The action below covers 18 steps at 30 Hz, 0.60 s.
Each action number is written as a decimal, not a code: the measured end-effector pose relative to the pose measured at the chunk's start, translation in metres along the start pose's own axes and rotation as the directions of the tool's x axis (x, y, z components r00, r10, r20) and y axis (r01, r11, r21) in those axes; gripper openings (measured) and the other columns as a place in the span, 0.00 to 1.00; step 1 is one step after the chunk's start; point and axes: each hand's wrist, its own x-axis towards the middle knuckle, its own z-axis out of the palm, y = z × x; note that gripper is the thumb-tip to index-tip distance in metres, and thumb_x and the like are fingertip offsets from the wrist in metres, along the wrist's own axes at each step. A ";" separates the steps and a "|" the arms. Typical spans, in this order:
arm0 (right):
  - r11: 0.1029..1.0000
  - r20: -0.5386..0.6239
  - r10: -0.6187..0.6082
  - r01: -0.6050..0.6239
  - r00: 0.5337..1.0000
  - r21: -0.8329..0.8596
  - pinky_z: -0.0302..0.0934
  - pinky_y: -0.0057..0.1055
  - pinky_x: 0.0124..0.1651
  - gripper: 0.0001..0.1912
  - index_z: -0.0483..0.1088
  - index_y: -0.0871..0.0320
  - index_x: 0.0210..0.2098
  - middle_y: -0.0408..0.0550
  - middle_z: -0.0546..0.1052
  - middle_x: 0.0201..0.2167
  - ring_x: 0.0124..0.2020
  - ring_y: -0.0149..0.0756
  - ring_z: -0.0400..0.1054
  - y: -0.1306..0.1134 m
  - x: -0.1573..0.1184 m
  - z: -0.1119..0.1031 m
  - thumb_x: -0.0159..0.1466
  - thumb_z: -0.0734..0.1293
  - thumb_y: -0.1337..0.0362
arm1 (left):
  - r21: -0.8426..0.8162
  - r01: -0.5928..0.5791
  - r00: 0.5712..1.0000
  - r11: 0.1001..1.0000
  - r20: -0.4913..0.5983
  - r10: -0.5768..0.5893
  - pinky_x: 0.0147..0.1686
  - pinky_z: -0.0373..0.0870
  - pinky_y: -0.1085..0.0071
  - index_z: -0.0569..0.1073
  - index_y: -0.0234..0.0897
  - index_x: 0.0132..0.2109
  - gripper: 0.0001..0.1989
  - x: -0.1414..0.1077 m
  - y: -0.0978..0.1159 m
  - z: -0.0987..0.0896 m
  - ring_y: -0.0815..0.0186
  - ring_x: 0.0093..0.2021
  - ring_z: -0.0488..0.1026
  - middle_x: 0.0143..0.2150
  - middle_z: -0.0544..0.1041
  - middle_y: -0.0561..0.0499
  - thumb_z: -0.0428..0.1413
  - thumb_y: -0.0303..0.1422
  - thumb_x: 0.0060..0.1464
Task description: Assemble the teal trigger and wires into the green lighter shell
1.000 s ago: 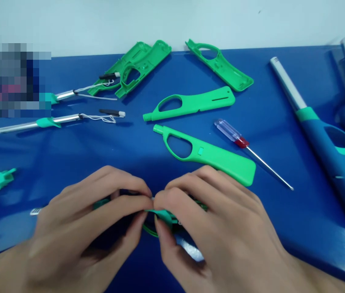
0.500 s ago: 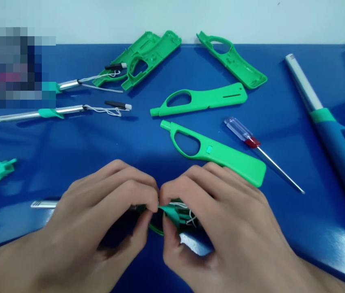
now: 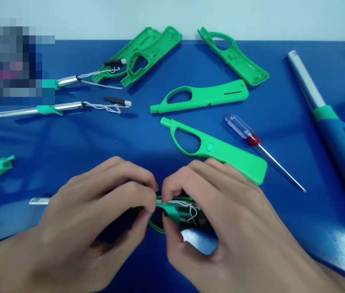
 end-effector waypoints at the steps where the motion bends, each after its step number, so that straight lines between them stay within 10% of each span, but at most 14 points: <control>1: 1.000 -0.003 0.000 0.000 1.000 0.004 0.71 0.39 0.40 0.07 0.70 0.44 0.47 0.34 0.82 0.38 0.37 0.37 0.78 0.000 0.001 0.000 0.74 0.68 0.66 | 0.014 -0.002 1.000 1.000 -0.003 0.002 0.34 0.74 0.59 0.75 0.43 0.48 0.11 -0.001 0.000 0.000 0.62 0.42 0.77 0.49 0.83 0.54 0.55 0.21 0.71; 18: 0.999 -0.032 0.005 -0.006 0.999 -0.035 0.73 0.31 0.38 0.08 0.73 0.44 0.45 0.36 0.81 0.41 0.41 0.34 0.78 -0.002 -0.003 -0.004 0.72 0.71 0.67 | 0.037 0.033 0.996 0.999 -0.090 -0.030 0.43 0.81 0.69 0.80 0.43 0.49 0.09 -0.007 0.003 -0.001 0.70 0.41 0.82 0.52 0.86 0.57 0.59 0.24 0.76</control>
